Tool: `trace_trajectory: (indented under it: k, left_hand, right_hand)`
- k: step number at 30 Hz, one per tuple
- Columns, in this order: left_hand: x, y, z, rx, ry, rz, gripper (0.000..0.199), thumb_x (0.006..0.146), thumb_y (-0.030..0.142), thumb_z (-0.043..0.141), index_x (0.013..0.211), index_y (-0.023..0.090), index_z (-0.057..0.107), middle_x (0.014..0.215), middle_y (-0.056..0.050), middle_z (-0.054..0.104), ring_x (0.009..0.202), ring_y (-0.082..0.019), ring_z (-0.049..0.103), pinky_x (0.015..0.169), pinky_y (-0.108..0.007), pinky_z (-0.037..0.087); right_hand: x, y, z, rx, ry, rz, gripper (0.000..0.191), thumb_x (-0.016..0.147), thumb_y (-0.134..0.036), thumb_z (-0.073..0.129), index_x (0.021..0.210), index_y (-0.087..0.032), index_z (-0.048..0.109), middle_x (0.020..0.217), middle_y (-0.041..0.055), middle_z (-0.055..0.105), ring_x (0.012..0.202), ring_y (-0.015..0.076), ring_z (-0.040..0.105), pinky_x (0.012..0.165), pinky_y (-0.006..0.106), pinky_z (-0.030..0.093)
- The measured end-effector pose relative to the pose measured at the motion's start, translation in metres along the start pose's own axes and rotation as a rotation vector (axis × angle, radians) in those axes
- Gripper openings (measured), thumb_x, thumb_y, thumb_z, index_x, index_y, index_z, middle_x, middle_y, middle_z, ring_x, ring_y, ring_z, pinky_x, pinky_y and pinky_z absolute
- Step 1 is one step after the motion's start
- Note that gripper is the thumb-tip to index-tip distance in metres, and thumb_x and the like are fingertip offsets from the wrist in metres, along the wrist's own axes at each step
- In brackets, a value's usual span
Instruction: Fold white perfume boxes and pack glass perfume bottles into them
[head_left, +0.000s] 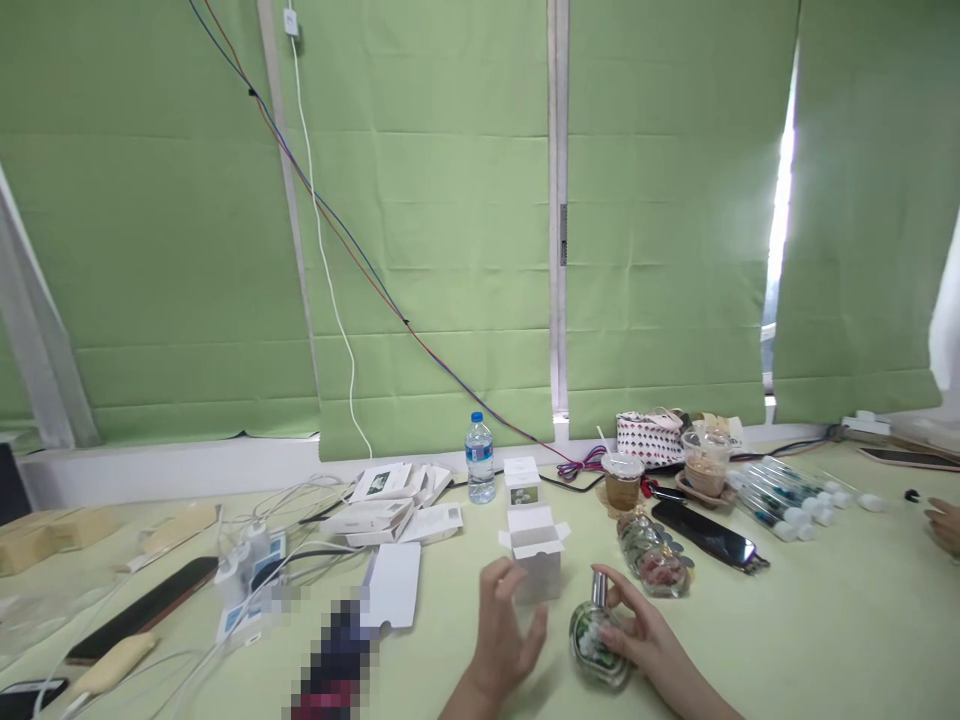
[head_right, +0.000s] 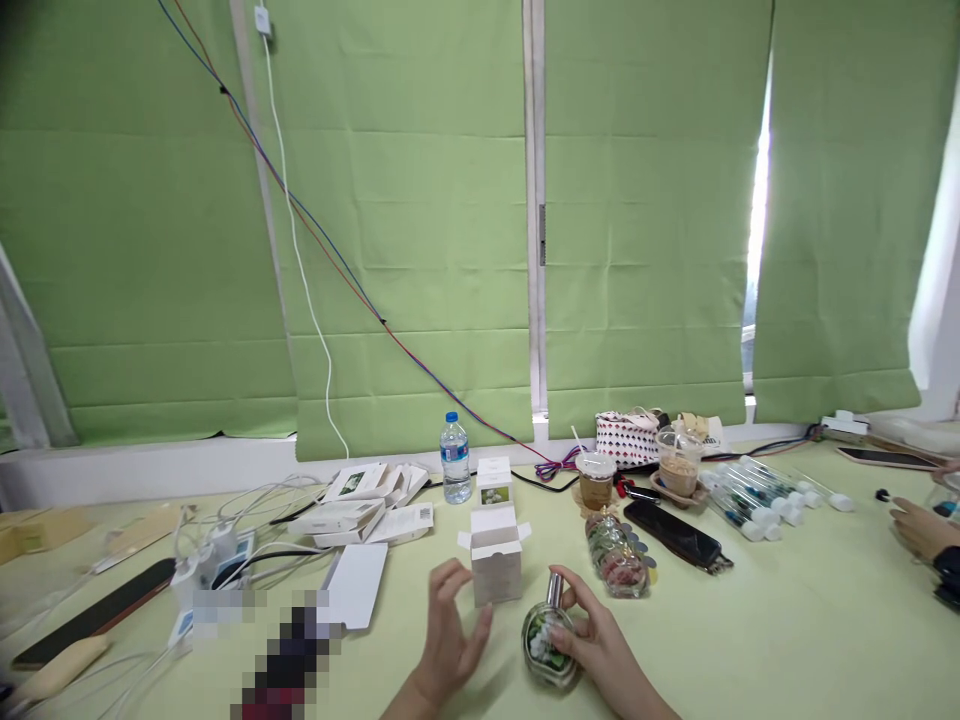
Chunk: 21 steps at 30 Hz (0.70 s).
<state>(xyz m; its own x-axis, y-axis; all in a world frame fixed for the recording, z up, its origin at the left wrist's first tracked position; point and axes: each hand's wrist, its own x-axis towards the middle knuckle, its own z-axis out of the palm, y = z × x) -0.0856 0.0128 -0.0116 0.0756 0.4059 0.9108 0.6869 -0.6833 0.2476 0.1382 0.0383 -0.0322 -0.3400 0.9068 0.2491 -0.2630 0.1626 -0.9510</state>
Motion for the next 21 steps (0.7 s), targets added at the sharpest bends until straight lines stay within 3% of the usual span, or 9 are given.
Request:
trace_trajectory:
  k: [3, 6, 8, 10, 13, 17, 21]
  left_hand:
    - [0.006, -0.018, -0.01, 0.081, 0.108, -0.141, 0.052, 0.079, 0.018, 0.061, 0.124, 0.024, 0.036, 0.119, -0.011, 0.043, 0.117, -0.029, 0.044, 0.096, -0.05, 0.041]
    - [0.009, -0.026, -0.012, -0.062, -0.018, -0.366, 0.068, 0.076, 0.024, 0.067, 0.133, 0.027, 0.028, 0.139, -0.014, 0.036, 0.131, -0.033, 0.034, 0.105, -0.059, 0.031]
    - [0.009, -0.027, -0.01, -0.223, -0.131, -0.496, 0.079, 0.073, 0.021, 0.07, 0.137, 0.031, 0.026, 0.147, -0.012, 0.033, 0.134, -0.034, 0.033, 0.107, -0.057, 0.028]
    - [0.008, -0.025, -0.007, -0.379, -0.202, -0.599, 0.079, 0.071, 0.015, 0.069, 0.138, 0.032, 0.03, 0.143, -0.01, 0.043, 0.13, -0.031, 0.041, 0.107, -0.051, 0.032]
    - [0.007, -0.021, -0.004, -0.52, -0.239, -0.72, 0.065, 0.074, 0.011, 0.059, 0.134, 0.028, 0.039, 0.119, -0.007, 0.063, 0.111, -0.026, 0.058, 0.098, -0.043, 0.043]
    - [0.007, -0.014, -0.003, -0.529, -0.24, -0.789, 0.059, 0.074, 0.012, 0.056, 0.13, 0.027, 0.047, 0.113, -0.006, 0.065, 0.104, -0.024, 0.06, 0.095, -0.037, 0.045]
    - [0.009, -0.01, -0.004, -0.531, -0.23, -0.81, 0.061, 0.074, 0.01, 0.053, 0.132, 0.026, 0.045, 0.11, -0.006, 0.066, 0.1, -0.022, 0.061, 0.091, -0.036, 0.046]
  right_hand:
    - [0.002, 0.003, 0.004, 0.007, 0.062, 0.002, 0.066, 0.064, -0.048, 0.076, 0.124, -0.031, 0.055, 0.086, -0.0041, 0.043, 0.055, 0.0088, 0.05, 0.054, 0.024, 0.043]
    - [0.007, -0.002, 0.007, 0.004, 0.116, -0.03, 0.066, 0.066, -0.05, 0.075, 0.125, -0.031, 0.053, 0.087, -0.0031, 0.046, 0.058, 0.0112, 0.054, 0.057, 0.026, 0.047]
    - [0.015, -0.013, 0.008, 0.0, 0.153, -0.101, 0.064, 0.069, -0.051, 0.072, 0.126, -0.03, 0.05, 0.094, 0.0001, 0.051, 0.068, 0.0168, 0.061, 0.064, 0.03, 0.051]
    - [0.029, -0.029, 0.011, -0.037, 0.185, -0.196, 0.061, 0.074, -0.049, 0.069, 0.128, -0.03, 0.047, 0.106, 0.0048, 0.055, 0.084, 0.0224, 0.063, 0.073, 0.033, 0.052]
    - [0.055, -0.055, 0.019, -0.144, 0.184, -0.336, 0.055, 0.082, -0.042, 0.063, 0.131, -0.03, 0.042, 0.121, 0.0086, 0.054, 0.108, 0.0256, 0.057, 0.086, 0.036, 0.05]
    - [0.081, -0.071, 0.039, -0.383, 0.094, -0.5, 0.04, 0.086, -0.032, 0.056, 0.125, -0.027, 0.049, 0.125, 0.0082, 0.056, 0.112, 0.0248, 0.055, 0.095, 0.039, 0.046]
    - [0.082, -0.06, 0.049, -0.585, -0.032, -0.52, 0.038, 0.086, -0.021, 0.053, 0.123, -0.028, 0.053, 0.122, 0.0058, 0.062, 0.109, 0.0241, 0.058, 0.094, 0.038, 0.046]
